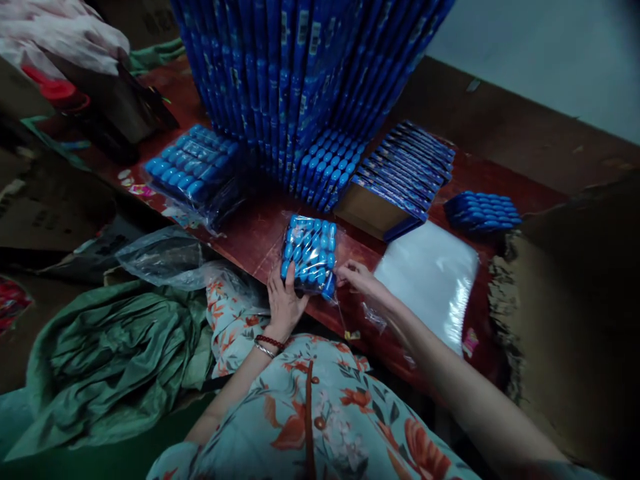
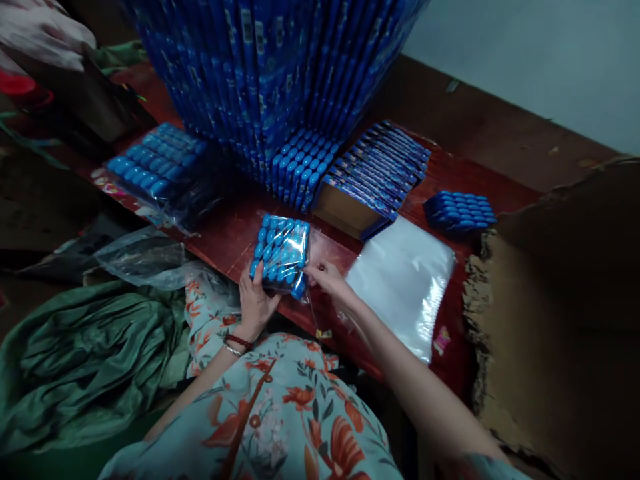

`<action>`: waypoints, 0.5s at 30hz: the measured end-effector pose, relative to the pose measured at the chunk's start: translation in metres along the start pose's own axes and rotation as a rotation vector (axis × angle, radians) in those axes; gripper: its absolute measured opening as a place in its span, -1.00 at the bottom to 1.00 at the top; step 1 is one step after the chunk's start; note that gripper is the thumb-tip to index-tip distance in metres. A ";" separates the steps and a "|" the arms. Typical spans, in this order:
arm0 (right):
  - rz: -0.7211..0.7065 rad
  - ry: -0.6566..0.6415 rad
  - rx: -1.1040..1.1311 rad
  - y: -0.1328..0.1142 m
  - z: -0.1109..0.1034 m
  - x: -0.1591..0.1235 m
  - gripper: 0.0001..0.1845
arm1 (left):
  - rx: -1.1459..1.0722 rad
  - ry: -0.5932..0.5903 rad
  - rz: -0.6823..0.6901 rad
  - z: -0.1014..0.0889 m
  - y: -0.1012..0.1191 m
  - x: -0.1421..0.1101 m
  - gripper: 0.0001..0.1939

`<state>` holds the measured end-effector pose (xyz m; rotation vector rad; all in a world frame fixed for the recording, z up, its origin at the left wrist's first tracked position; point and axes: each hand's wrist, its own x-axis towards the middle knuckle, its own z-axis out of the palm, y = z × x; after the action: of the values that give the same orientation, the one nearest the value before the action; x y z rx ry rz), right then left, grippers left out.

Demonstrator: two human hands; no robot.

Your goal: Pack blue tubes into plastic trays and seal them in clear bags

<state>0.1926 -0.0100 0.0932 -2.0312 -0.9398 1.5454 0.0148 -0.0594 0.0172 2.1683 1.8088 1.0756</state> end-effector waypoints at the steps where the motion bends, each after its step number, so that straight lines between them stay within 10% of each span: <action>1: 0.027 -0.019 -0.007 -0.002 0.000 0.003 -0.80 | -0.002 -0.002 -0.004 0.000 0.000 0.000 -0.13; 9: 0.124 -0.168 0.010 -0.006 0.008 0.000 -0.84 | -0.033 -0.039 -0.033 -0.002 0.000 0.000 -0.12; 15: -0.269 -0.057 0.100 0.011 0.018 -0.022 -0.51 | -0.031 0.073 0.080 -0.005 0.003 -0.004 -0.18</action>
<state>0.1747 -0.0348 0.0951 -1.7205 -1.0847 1.4775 0.0146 -0.0656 0.0208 2.2285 1.7363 1.2064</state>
